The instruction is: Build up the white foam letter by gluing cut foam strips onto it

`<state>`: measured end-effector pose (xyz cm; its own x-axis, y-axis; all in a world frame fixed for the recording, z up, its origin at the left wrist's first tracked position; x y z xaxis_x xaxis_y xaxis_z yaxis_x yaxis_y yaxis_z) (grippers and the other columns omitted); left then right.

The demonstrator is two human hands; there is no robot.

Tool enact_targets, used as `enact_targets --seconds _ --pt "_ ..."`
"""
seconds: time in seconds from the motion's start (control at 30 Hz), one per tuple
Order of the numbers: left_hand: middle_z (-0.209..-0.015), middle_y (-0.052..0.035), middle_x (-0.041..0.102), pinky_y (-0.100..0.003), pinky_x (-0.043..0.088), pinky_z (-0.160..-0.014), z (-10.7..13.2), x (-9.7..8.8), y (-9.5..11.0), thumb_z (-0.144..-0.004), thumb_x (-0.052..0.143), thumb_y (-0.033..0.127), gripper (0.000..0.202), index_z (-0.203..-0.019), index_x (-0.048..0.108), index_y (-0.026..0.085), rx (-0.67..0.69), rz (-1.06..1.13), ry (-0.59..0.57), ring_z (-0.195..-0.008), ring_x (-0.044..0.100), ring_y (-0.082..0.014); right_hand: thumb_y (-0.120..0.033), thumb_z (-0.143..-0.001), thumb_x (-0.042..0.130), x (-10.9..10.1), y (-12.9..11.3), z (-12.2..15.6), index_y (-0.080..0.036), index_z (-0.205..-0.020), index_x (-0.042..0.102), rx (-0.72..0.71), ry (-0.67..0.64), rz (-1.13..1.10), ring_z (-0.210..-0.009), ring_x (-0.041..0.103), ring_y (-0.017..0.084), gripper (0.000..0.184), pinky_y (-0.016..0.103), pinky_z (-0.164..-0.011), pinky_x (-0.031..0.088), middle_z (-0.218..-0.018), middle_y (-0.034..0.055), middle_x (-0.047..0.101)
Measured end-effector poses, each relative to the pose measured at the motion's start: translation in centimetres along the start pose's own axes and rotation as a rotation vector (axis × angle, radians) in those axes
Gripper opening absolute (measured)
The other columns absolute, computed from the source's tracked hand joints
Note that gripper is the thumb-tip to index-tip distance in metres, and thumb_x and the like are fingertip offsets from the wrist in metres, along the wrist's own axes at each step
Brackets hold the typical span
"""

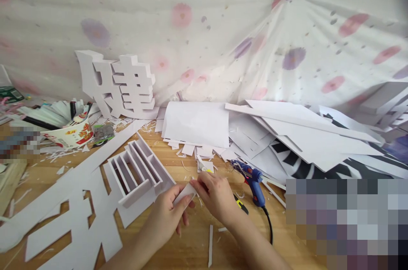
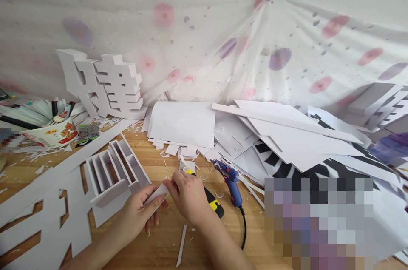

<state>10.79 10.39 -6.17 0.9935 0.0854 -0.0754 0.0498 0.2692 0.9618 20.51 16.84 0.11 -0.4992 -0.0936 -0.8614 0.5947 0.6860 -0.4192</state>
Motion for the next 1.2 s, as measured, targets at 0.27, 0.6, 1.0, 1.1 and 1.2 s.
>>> enact_targets --seconds 0.27,0.6,1.0,1.1,1.2 --pt "-0.077 -0.0031 0.061 -0.016 0.038 -0.028 0.4 0.1 0.4 -0.076 0.051 0.046 0.037 -0.1 0.056 0.018 -0.039 0.016 0.014 -0.045 0.056 -0.01 -0.031 -0.091 0.036 -0.3 -0.7 0.2 -0.018 -0.061 0.047 -0.082 0.078 0.034 -0.05 0.046 0.01 0.035 0.021 -0.05 0.026 -0.056 -0.0002 0.053" --pt "-0.08 -0.0031 0.061 -0.014 0.034 -0.026 0.6 -0.2 -0.1 -0.08 0.045 0.037 0.03 -0.102 0.053 0.018 -0.093 -0.006 0.013 -0.045 0.058 -0.01 -0.033 -0.091 0.036 0.2 -0.9 0.1 -0.019 -0.06 0.043 -0.079 0.057 -0.028 -0.05 0.044 0.01 0.035 0.022 -0.05 0.027 -0.056 -0.0003 0.05" --pt "-0.084 -0.0051 0.063 -0.016 0.042 -0.04 1.6 -0.6 3.0 -0.084 0.047 0.041 0.026 -0.09 0.056 0.018 0.236 0.095 -0.163 -0.057 0.058 -0.0105 -0.055 -0.079 0.051 5.1 -1.6 0.7 -0.019 -0.063 0.041 0.46 -0.678 -1.421 -0.037 0.01 0.003 0.041 0.019 -0.035 0.006 -0.043 -0.0109 0.03" --pt "-0.084 -0.0043 0.061 -0.017 0.043 -0.038 1.5 -0.6 2.7 -0.084 0.046 0.043 0.028 -0.094 0.056 0.018 0.211 0.093 -0.153 -0.055 0.057 -0.0098 -0.054 -0.084 0.043 4.3 -1.6 0.2 -0.018 -0.066 0.043 0.33 -0.577 -1.296 -0.039 0.017 0.004 0.04 0.019 -0.038 0.012 -0.047 -0.0083 0.037" --pt "-0.083 -0.0031 0.059 -0.017 0.043 -0.035 1.2 -0.3 2.2 -0.084 0.046 0.044 0.031 -0.099 0.053 0.019 0.166 0.082 -0.129 -0.053 0.058 -0.0102 -0.05 -0.086 0.04 2.6 -1.8 -0.3 -0.018 -0.064 0.043 0.108 -0.432 -0.907 -0.046 0.032 0.007 0.039 0.02 -0.045 0.023 -0.053 -0.0043 0.045"
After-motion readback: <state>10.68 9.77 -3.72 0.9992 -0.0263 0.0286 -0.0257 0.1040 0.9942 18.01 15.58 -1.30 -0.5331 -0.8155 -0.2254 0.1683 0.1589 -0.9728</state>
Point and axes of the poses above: each hand's wrist, its own z-axis away from the middle knuckle, its own x-axis out of the palm, y = z × x, the point moved 7 cm from there along -z, towards the middle knuckle
